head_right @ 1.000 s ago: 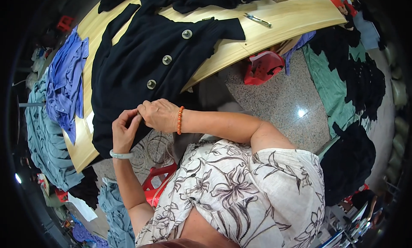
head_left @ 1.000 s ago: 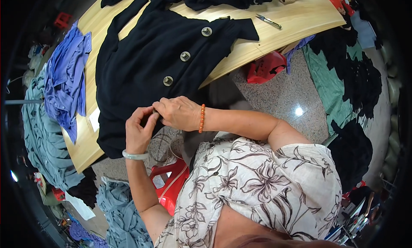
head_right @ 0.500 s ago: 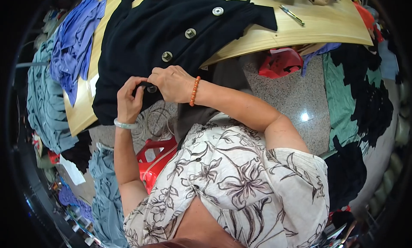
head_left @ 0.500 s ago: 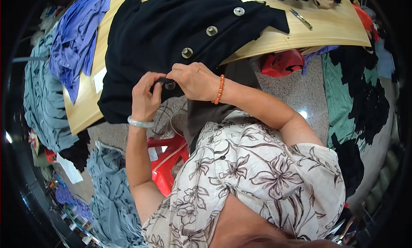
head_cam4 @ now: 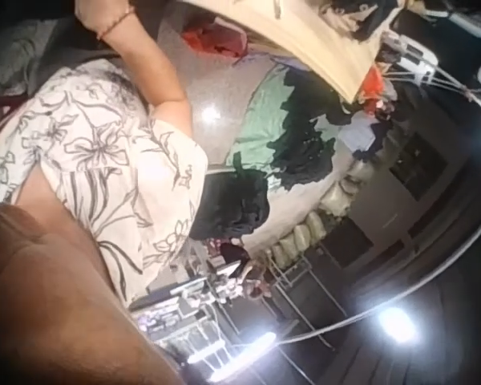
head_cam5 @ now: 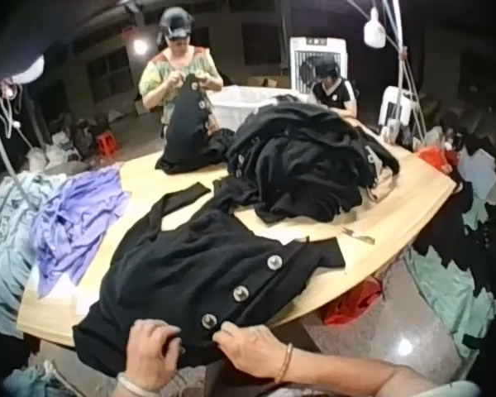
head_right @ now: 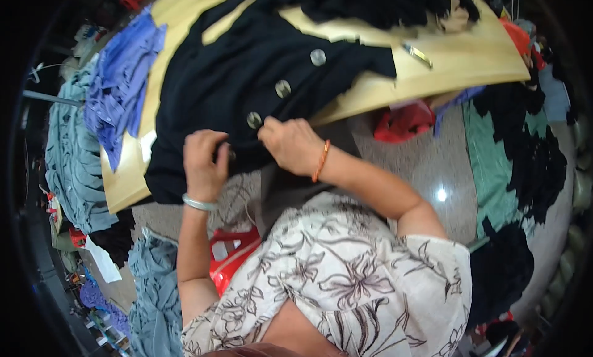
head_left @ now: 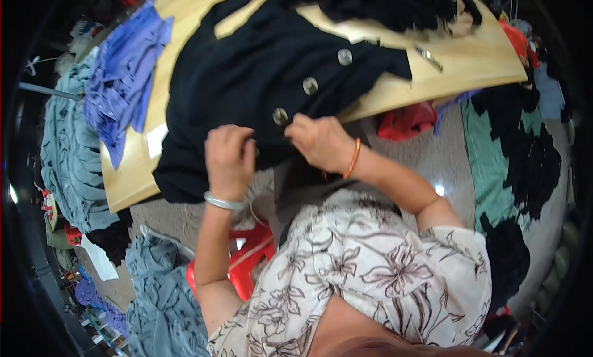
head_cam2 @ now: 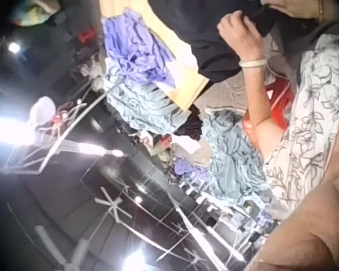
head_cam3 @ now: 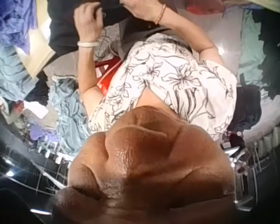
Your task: Inspect and trim loose threads from black sweaters using scissors.
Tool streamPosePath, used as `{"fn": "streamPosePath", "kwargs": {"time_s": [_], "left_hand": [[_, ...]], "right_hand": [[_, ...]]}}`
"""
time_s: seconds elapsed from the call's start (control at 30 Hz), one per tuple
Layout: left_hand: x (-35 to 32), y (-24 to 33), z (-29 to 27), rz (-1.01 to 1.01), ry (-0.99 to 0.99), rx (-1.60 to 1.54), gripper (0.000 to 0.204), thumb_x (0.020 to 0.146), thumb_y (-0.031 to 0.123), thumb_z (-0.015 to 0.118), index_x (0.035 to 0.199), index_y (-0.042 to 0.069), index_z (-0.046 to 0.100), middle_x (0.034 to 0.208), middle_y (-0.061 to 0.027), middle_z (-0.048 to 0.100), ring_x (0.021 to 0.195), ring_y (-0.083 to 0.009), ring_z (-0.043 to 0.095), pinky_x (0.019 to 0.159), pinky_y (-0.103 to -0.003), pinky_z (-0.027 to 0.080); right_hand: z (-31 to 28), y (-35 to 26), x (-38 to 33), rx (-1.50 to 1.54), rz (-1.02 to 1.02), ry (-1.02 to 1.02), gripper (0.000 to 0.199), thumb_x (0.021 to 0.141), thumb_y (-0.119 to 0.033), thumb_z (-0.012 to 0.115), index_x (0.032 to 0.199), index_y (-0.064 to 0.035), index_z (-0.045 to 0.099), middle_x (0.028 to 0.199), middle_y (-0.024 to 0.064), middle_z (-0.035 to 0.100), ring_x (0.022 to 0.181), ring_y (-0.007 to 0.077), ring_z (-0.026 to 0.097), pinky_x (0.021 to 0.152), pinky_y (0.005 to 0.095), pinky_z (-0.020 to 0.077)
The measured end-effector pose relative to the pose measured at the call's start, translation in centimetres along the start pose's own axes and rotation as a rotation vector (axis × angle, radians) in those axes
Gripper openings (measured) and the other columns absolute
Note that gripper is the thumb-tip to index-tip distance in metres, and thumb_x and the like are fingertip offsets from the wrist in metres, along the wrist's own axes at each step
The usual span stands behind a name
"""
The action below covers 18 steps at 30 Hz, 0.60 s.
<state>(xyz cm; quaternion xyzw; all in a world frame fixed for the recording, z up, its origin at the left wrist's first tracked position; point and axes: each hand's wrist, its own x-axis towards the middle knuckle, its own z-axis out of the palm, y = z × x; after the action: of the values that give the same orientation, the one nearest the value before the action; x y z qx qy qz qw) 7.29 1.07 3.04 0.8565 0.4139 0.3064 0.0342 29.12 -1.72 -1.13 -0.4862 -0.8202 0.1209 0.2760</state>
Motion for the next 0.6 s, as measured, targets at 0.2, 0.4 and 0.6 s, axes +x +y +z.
{"fn": "streamPosePath", "kwargs": {"time_s": [0.2, 0.4, 0.6], "left_hand": [[2.1, 0.3, 6.2, -0.181, -0.164, -0.279, 0.023, 0.077, 0.006, 0.067, 0.100, 0.004, 0.064, 0.092, -0.0142, 0.061, 0.087, -0.0336, 0.060, 0.077, -0.041, 0.050], [3.0, 0.7, 5.3, -0.426, -0.360, -0.571, 0.014, 0.080, 0.010, 0.071, 0.089, -0.001, 0.071, 0.080, -0.0135, 0.072, 0.069, -0.0206, 0.069, 0.067, -0.030, 0.053], [2.9, -0.5, 5.6, -0.604, -0.273, -0.961, 0.011, 0.086, 0.006, 0.069, 0.089, -0.004, 0.071, 0.081, -0.0059, 0.072, 0.071, -0.0062, 0.062, 0.067, -0.022, 0.051]], "right_hand": [[0.7, -0.5, -0.3, 0.016, 0.024, 0.070, 0.021, 0.077, -0.013, 0.072, 0.093, -0.0084, 0.059, 0.087, 0.0089, 0.058, 0.069, 0.0305, 0.063, 0.059, 0.0403, 0.0510], [-0.2, -0.3, -1.1, -0.007, 0.033, 0.074, 0.019, 0.082, -0.009, 0.066, 0.099, -0.0041, 0.057, 0.086, 0.0116, 0.058, 0.071, 0.0320, 0.065, 0.060, 0.0413, 0.0529], [-0.1, -0.1, 0.3, 0.179, 0.030, 0.221, 0.036, 0.077, -0.005, 0.069, 0.109, -0.0032, 0.054, 0.093, 0.0131, 0.062, 0.077, 0.0330, 0.066, 0.065, 0.0400, 0.0548]]}}
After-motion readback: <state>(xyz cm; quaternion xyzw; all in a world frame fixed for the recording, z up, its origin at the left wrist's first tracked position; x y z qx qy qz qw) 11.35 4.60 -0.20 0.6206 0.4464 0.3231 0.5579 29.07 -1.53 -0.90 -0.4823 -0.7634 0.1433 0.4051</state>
